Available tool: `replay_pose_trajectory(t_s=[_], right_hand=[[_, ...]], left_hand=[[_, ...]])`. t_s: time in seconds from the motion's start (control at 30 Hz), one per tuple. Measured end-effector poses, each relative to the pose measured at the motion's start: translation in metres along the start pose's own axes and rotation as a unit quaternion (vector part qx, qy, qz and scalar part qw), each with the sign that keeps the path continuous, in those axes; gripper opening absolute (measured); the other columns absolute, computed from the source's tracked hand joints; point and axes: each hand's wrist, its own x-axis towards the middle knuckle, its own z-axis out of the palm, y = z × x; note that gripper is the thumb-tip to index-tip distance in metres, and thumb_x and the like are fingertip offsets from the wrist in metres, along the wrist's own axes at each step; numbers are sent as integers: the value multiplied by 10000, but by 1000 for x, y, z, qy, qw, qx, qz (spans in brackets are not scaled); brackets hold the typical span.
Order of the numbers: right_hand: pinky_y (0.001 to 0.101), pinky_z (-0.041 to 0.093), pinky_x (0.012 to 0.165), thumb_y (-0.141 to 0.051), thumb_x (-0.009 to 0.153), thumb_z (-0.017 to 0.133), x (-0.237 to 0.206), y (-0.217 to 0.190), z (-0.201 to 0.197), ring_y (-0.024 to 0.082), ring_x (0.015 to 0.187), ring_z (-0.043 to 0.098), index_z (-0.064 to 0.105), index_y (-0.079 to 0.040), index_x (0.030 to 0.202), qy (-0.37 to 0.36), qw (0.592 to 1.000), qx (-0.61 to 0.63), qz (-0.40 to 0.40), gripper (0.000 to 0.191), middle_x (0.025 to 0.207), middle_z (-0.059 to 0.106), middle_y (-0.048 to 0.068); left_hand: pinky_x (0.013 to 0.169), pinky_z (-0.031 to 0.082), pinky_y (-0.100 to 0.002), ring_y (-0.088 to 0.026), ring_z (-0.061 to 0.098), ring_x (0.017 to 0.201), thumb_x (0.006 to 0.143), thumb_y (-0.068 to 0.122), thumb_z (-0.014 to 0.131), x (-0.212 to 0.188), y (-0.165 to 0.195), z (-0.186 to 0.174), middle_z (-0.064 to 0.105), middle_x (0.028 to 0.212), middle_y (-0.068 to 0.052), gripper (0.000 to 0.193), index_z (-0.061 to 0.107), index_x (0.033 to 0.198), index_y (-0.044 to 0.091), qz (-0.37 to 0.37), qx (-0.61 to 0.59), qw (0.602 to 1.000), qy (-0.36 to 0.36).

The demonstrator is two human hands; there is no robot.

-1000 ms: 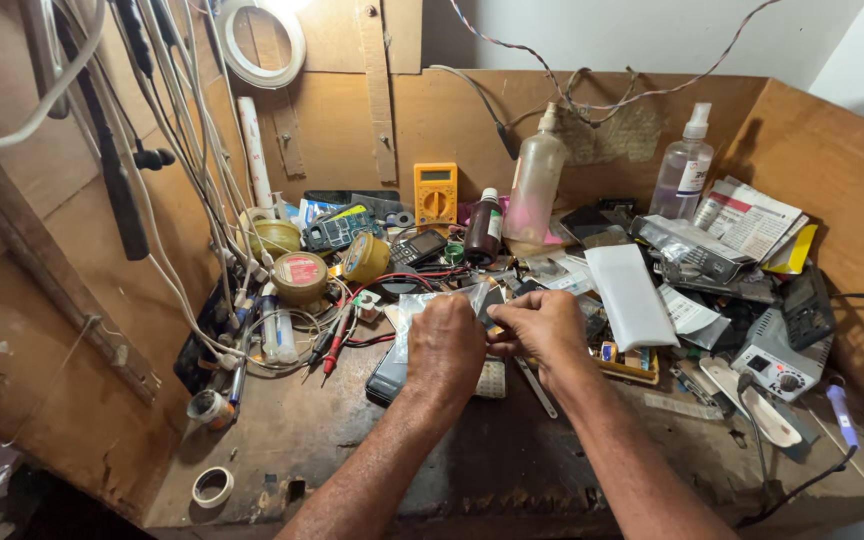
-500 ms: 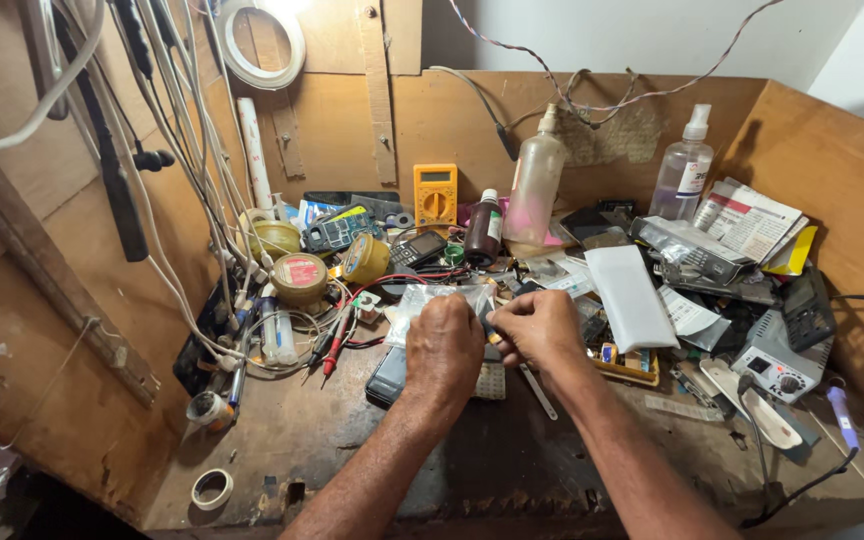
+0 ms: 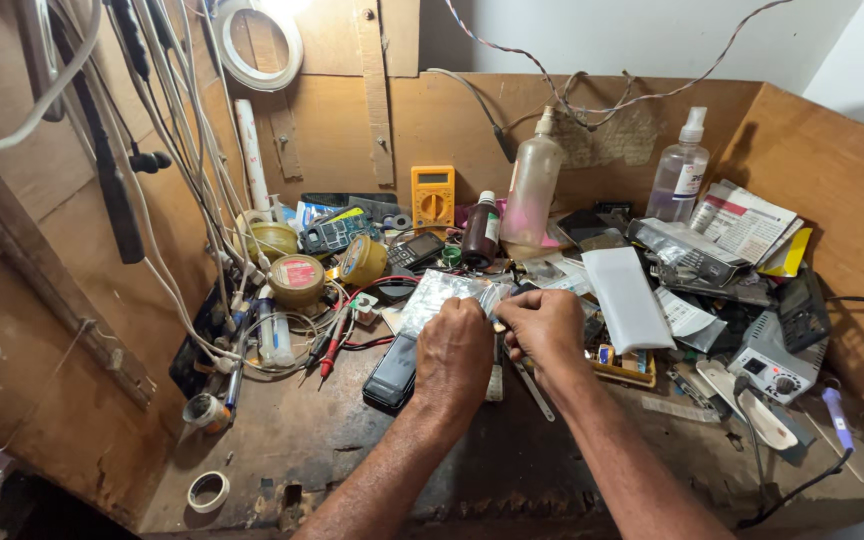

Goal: The person disassembles a black feature phone, removes the battery, and reassembles the device. They then use a small screwdriver to adjust a screw on the phone's side. The person also handles a small plastic bag containing a replacement part.

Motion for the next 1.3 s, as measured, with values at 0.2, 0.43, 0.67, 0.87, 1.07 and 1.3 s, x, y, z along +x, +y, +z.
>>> replay_pose_trajectory(t_s=[0.2,0.43,0.67,0.87,1.07,1.3], right_hand=[[303,450,389,-109,859,779,-3,4,3,136,440,563,746,64,818,-6,998,49,24,181,603,641,72],[298,503,421,-260,925,730,-6,-7,2,136,451,620,814,-34,946,-16,982,-185,-26,242,626,704,85],[290,519,455,-218,926,716,-15,-31,-14,112,515,634,790,-34,1043,43,978,-64,-191,231,794,757,56],[279,596,757,-216,767,807,-25,-53,-24,162,961,638,646,-8,1284,-96,892,-86,-432,579,1128,684,47],[304,595,758,-226,824,844,-19,-48,-25,147,817,767,811,-68,1029,-77,944,-142,-288,261,887,817,23],[290,613,709,-128,870,778,-4,-15,-14,141,733,750,774,21,1003,-107,975,89,-175,201,848,803,101]], left_hand=[[705,588,-503,-401,711,804,930,87,662,2,5,-3,688,890,-214,133,658,857,-24,-25,-85,995,41],[704,591,-487,-368,733,752,842,109,736,11,4,-20,722,802,-213,122,740,813,-10,-73,-149,983,73],[713,601,-466,-333,752,715,838,106,739,40,-9,-47,737,773,-193,77,749,819,32,-91,-177,976,93],[723,573,-498,-372,733,799,804,14,703,56,-21,-64,741,833,-188,133,701,937,18,78,-143,984,78],[664,579,-352,-208,730,770,902,150,721,61,-28,-62,767,846,-114,162,717,1000,21,9,-398,917,-11],[611,525,-220,-82,650,727,910,159,796,35,-50,-31,749,851,-55,261,729,1059,-44,13,-515,849,-121]])
